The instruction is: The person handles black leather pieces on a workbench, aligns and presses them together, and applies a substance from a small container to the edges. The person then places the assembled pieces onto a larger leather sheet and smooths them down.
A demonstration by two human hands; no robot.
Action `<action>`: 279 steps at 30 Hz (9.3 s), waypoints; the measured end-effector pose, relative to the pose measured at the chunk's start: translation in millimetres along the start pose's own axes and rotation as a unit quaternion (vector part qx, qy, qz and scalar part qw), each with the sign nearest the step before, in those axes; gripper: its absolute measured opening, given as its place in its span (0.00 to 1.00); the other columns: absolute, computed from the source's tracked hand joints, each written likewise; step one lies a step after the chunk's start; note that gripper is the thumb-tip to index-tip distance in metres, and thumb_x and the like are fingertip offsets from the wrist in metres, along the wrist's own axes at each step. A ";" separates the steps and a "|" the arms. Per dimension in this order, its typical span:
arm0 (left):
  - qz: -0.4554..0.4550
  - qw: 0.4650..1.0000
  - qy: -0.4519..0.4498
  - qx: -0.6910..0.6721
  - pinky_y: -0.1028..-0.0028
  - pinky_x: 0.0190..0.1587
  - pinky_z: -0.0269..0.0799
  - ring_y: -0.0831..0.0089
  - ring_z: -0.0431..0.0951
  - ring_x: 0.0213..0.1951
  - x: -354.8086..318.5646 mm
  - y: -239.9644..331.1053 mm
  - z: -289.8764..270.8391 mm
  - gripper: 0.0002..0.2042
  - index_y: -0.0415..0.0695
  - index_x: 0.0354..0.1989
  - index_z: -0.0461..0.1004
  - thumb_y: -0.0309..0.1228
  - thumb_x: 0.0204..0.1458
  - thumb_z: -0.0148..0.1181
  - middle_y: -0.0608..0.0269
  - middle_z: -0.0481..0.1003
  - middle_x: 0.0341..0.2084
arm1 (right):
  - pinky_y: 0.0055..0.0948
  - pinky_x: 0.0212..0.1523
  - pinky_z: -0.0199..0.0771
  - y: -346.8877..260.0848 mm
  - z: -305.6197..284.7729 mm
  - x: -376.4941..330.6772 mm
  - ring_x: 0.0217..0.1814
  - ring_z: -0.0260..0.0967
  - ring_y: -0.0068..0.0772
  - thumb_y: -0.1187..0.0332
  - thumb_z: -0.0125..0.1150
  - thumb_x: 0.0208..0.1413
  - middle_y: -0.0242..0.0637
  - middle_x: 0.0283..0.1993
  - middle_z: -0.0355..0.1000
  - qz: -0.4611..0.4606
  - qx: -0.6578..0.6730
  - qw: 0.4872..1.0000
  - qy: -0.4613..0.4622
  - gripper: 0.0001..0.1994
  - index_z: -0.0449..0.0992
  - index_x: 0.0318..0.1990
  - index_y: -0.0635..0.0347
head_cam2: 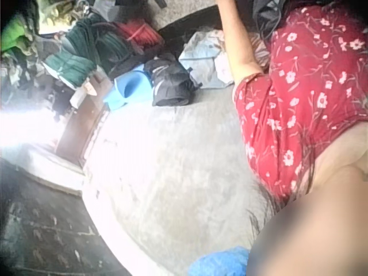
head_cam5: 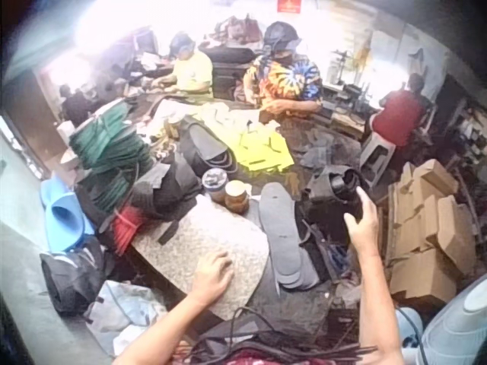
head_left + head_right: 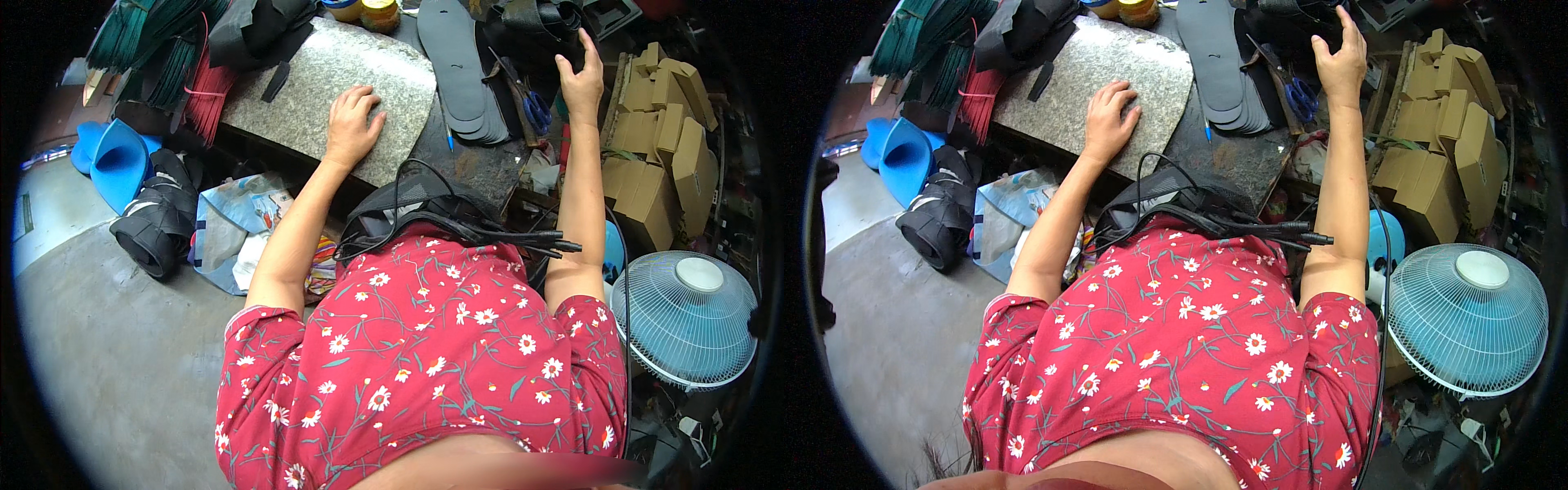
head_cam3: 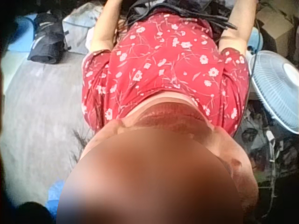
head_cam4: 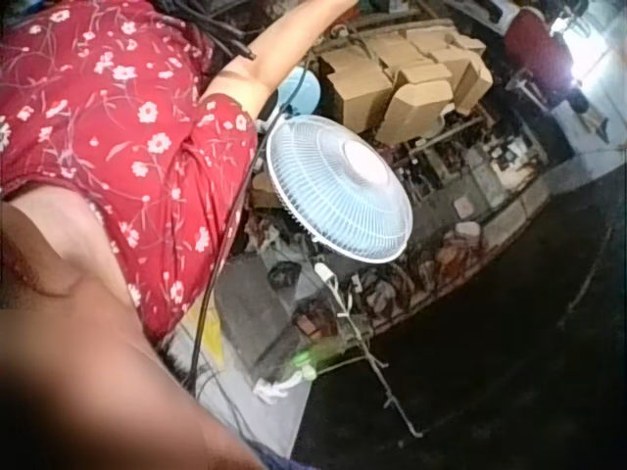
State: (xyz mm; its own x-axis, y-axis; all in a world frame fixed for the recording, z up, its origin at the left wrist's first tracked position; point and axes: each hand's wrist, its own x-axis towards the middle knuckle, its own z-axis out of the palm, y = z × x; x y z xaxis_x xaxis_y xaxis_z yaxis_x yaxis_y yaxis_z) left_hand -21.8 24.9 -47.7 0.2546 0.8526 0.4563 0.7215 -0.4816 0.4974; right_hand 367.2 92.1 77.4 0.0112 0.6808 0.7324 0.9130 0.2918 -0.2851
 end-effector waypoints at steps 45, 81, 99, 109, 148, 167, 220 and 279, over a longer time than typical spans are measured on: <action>-0.055 0.997 0.037 0.029 0.60 0.58 0.62 0.57 0.70 0.53 -0.8 -26.0 -22.4 0.09 0.45 0.38 0.74 0.31 0.48 0.62 0.59 0.73 0.46 | 0.45 0.40 0.74 -114.0 98.9 -61.3 0.40 0.76 0.50 0.63 0.60 0.55 0.45 0.37 0.78 0.133 0.079 0.945 -0.287 0.09 0.76 0.41 0.55; -0.076 0.995 0.049 0.030 0.59 0.59 0.62 0.58 0.70 0.53 -1.0 -28.7 -22.9 0.09 0.45 0.37 0.73 0.32 0.48 0.62 0.60 0.74 0.45 | 0.43 0.46 0.74 -126.2 139.2 -52.6 0.47 0.73 0.48 0.67 0.64 0.50 0.37 0.49 0.70 0.053 0.057 0.960 -0.271 0.21 0.75 0.54 0.45; -0.020 0.998 -0.019 0.050 0.58 0.54 0.66 0.57 0.71 0.49 64.0 -33.3 -50.2 0.10 0.46 0.35 0.75 0.30 0.43 0.64 0.58 0.74 0.44 | 0.45 0.75 0.39 -157.7 106.8 -112.3 0.79 0.36 0.48 0.50 0.54 0.60 0.47 0.77 0.42 -0.177 0.026 0.852 -0.491 0.32 0.57 0.71 0.43; -0.220 0.897 0.083 0.374 0.48 0.56 0.62 0.46 0.59 0.63 142.0 -124.6 -115.7 0.40 0.63 0.59 0.68 0.50 0.31 0.77 0.47 0.52 0.68 | 0.44 0.76 0.37 -164.5 101.4 -113.7 0.79 0.35 0.47 0.53 0.57 0.59 0.45 0.77 0.41 -0.132 0.025 0.862 -0.488 0.32 0.59 0.70 0.43; 0.198 0.964 0.004 -0.177 0.64 0.45 0.75 0.57 0.76 0.41 34.7 32.1 -82.0 0.15 0.43 0.41 0.75 0.35 0.46 0.67 0.58 0.76 0.43 | 0.32 0.55 0.70 -176.5 59.3 -51.3 0.53 0.72 0.31 0.83 0.63 0.47 0.36 0.51 0.75 0.376 0.605 0.679 -0.178 0.23 0.72 0.54 0.63; -0.076 0.963 -0.079 0.244 0.55 0.45 0.76 0.52 0.80 0.43 192.3 -195.4 -20.7 0.11 0.48 0.43 0.75 0.33 0.50 0.56 0.52 0.79 0.38 | 0.31 0.54 0.72 -91.3 -18.0 -162.5 0.51 0.74 0.28 0.71 0.56 0.63 0.35 0.51 0.77 0.406 0.505 0.740 -0.178 0.12 0.78 0.51 0.61; 0.056 0.983 -0.072 0.161 0.62 0.39 0.69 0.61 0.73 0.42 131.6 30.5 71.4 0.06 0.48 0.31 0.77 0.31 0.49 0.55 0.61 0.75 0.36 | 0.46 0.57 0.71 -157.3 -129.0 -68.4 0.55 0.72 0.46 0.63 0.63 0.50 0.39 0.55 0.74 0.214 0.391 0.876 0.182 0.21 0.76 0.54 0.51; 0.163 0.982 -0.066 0.065 0.56 0.66 0.58 0.55 0.61 0.66 42.9 -16.4 -59.5 0.33 0.51 0.64 0.65 0.25 0.44 0.64 0.56 0.61 0.65 | 0.40 0.51 0.73 -169.5 80.3 -70.1 0.53 0.73 0.43 0.57 0.69 0.49 0.38 0.53 0.74 0.028 0.045 0.897 -0.439 0.25 0.74 0.55 0.49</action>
State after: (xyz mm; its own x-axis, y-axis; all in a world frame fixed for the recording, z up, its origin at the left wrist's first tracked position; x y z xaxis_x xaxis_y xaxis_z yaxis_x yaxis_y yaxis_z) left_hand -61.0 57.3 7.7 0.5604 0.6804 0.4722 0.6616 -0.7108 0.2390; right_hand 179.0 48.9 24.7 -0.3051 0.9514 -0.0428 0.8840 0.2662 -0.3843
